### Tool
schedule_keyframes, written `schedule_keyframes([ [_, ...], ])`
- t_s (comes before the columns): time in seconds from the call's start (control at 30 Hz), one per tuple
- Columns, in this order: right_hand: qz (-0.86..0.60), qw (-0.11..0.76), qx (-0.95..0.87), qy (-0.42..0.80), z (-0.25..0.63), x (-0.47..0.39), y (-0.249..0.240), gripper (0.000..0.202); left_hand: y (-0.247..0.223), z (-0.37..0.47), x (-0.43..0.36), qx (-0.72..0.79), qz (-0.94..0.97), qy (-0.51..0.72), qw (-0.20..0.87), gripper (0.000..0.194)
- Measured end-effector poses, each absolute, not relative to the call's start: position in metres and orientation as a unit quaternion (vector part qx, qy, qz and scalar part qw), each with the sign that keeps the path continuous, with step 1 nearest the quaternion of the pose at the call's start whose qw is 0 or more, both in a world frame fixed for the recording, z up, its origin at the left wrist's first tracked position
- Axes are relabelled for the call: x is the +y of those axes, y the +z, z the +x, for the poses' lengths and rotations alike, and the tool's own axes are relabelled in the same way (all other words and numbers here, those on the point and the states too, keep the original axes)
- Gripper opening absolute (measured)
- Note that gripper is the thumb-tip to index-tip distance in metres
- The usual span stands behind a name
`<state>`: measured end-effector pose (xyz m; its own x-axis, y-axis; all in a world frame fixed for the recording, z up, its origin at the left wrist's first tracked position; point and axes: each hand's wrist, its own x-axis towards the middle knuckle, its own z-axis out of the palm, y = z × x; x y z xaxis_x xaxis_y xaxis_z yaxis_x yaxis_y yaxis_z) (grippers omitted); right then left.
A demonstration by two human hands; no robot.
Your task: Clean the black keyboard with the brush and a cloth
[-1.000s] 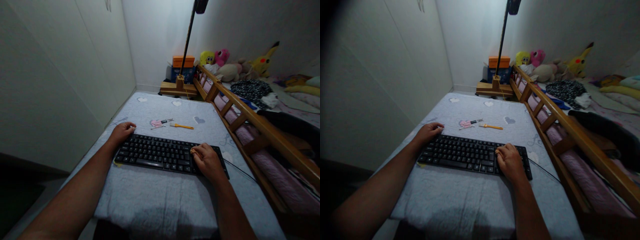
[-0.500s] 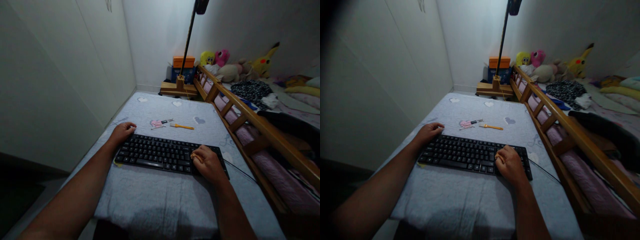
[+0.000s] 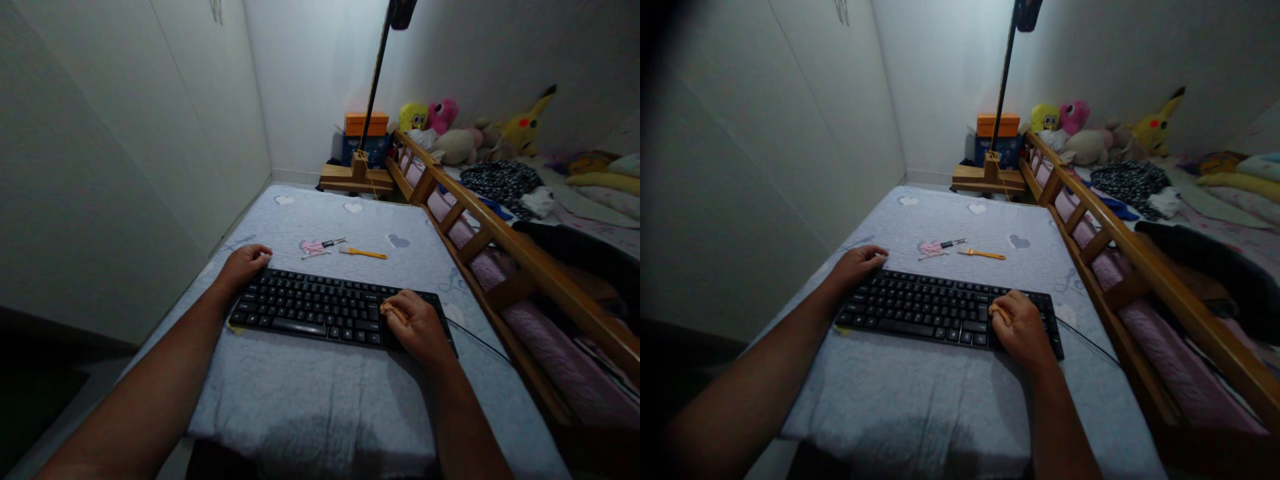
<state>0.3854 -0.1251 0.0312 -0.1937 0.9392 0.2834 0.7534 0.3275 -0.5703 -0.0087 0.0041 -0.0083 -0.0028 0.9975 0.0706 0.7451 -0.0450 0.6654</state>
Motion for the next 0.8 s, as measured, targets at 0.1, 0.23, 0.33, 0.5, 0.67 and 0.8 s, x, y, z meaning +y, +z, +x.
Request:
schedule_keyframes([
  [0.1,-0.56,0.309,-0.752,0.157,0.387,-0.125,0.033,0.016,-0.007,-0.008,0.004,0.652,0.668,0.276,0.227,0.044],
  [0.23,-0.57,0.316,-0.745,0.144,0.392,-0.129,0.034,0.016,-0.005,-0.007,0.002,0.653,0.667,0.275,0.231,0.044],
  [0.33,-0.573,0.312,-0.743,0.147,0.396,-0.134,0.033,0.016,-0.005,-0.008,0.002,0.655,0.663,0.275,0.236,0.044],
  [0.5,-0.572,0.291,-0.75,0.158,0.395,-0.145,0.031,0.018,-0.007,-0.008,0.003,0.654,0.662,0.277,0.24,0.044],
  [0.67,-0.568,0.27,-0.76,0.165,0.392,-0.158,0.032,0.018,-0.007,-0.008,0.004,0.656,0.663,0.275,0.234,0.045],
  [0.8,-0.559,0.253,-0.771,0.172,0.39,-0.165,0.029,0.019,-0.006,-0.007,0.003,0.655,0.665,0.278,0.228,0.044],
])
